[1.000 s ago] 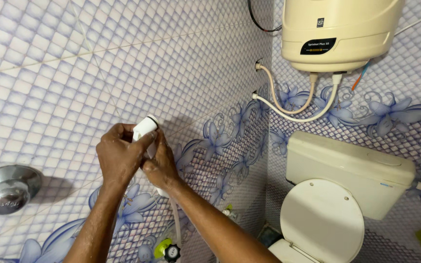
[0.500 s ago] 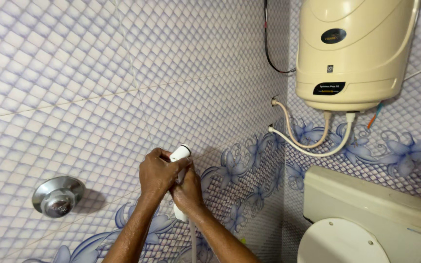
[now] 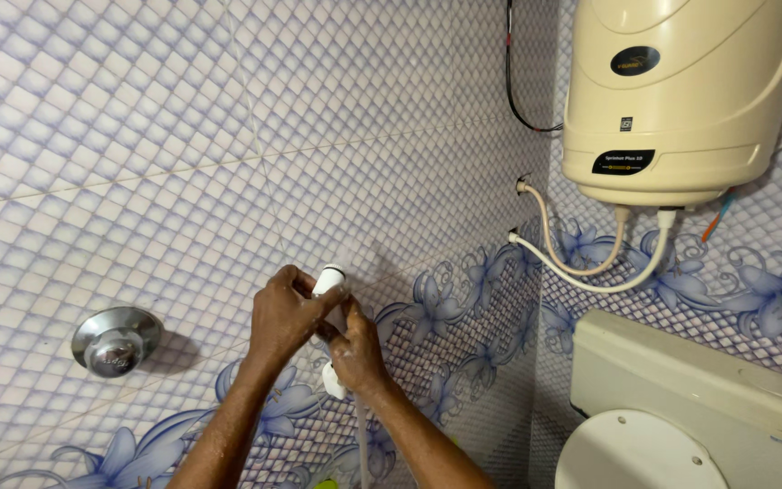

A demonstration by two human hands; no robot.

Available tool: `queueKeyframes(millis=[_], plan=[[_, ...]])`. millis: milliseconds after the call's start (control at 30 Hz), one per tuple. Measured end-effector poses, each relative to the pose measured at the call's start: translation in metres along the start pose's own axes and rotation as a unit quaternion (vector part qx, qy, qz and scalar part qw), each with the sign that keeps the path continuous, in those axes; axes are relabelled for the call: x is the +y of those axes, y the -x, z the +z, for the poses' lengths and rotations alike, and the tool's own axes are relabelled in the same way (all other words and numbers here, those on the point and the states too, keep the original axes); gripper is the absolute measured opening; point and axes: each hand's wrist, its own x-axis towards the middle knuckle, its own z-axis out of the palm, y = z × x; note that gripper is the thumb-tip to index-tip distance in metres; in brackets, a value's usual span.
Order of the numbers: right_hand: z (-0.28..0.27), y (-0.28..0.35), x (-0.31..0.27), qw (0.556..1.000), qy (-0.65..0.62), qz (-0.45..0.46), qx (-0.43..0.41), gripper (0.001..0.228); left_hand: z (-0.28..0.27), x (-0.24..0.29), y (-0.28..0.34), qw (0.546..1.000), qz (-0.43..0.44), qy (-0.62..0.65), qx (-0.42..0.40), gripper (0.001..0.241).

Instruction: The person cleans a small green-framed mirror and a black towel rod using a yellow sponge and soapy water, then rinses their hands and uses a small bidet sprayer to wash the wall and fixtures.

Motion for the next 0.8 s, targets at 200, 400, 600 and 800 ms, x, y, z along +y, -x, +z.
queueKeyframes(millis=[200,400,600,800], plan=[[-0.029,-0.022,-0.031,0.997,-0.053,0.047,0.015,0.048,-0.005,0.000,-0.038,0.965,0.234,-0.024,0.119,0.039],[-0.027,-0.023,-0.049,0.996,0.017,0.029,0.081,0.022,-0.022,-0.010,-0.092,0.781,0.459,-0.420,0.049,0.061],[-0.012,-0.023,-0.046,0.984,0.048,0.169,0.027,0.043,-0.044,0.002,-0.106,0.677,0.458,-0.575,0.017,0.069],[-0.012,-0.019,-0.058,0.995,-0.006,0.061,0.077,0.032,-0.062,0.033,-0.115,0.595,0.386,-0.699,0.091,0.072]])
